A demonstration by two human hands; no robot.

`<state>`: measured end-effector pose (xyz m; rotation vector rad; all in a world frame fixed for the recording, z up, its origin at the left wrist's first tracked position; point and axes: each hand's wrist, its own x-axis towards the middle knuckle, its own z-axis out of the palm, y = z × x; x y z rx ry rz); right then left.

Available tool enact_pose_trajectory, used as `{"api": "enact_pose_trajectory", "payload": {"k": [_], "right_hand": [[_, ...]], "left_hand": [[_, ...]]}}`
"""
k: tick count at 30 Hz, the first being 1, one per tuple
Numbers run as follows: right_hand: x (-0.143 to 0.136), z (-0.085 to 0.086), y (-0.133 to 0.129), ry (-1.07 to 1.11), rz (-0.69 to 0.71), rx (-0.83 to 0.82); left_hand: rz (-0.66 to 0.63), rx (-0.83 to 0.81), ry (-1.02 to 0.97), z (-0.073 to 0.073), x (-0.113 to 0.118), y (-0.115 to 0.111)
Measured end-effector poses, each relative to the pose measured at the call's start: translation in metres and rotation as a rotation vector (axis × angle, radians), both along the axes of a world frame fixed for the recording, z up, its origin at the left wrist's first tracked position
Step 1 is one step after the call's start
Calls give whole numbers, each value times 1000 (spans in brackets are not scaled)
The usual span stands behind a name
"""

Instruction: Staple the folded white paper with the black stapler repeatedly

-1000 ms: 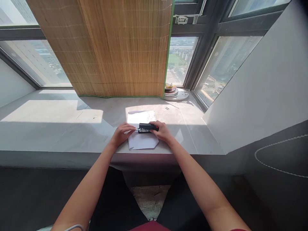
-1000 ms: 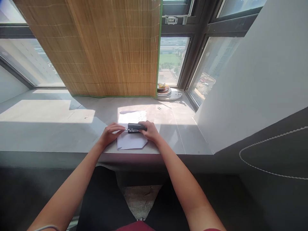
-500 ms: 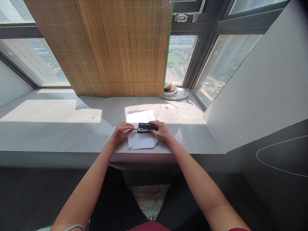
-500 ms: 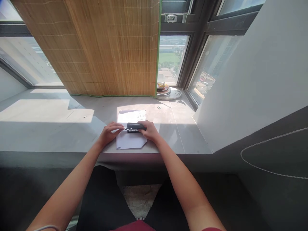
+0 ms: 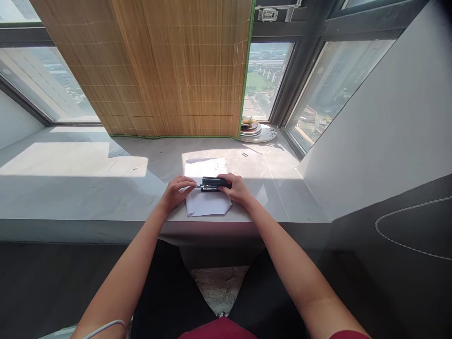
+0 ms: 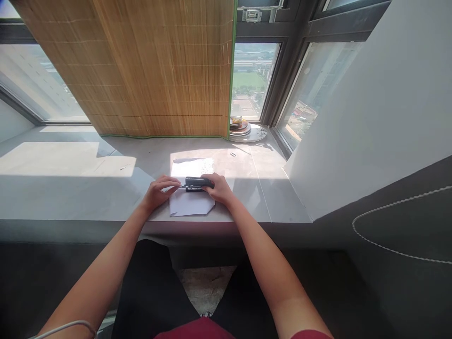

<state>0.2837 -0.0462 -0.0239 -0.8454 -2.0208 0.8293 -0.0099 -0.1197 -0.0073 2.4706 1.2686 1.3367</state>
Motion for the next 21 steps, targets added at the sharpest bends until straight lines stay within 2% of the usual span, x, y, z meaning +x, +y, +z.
{"api": "enact_pose_trajectory", "payload": {"k": [3, 8, 21], "right_hand": [[0, 0, 0, -2, 3, 4], [0, 1, 0, 14, 10, -12], [0, 3, 0, 6, 17, 1]], "left_hand": [[27, -1, -14, 1, 0, -1], [-22, -47, 12, 3, 1, -1], [-13, -116, 81, 2, 2, 1]]}}
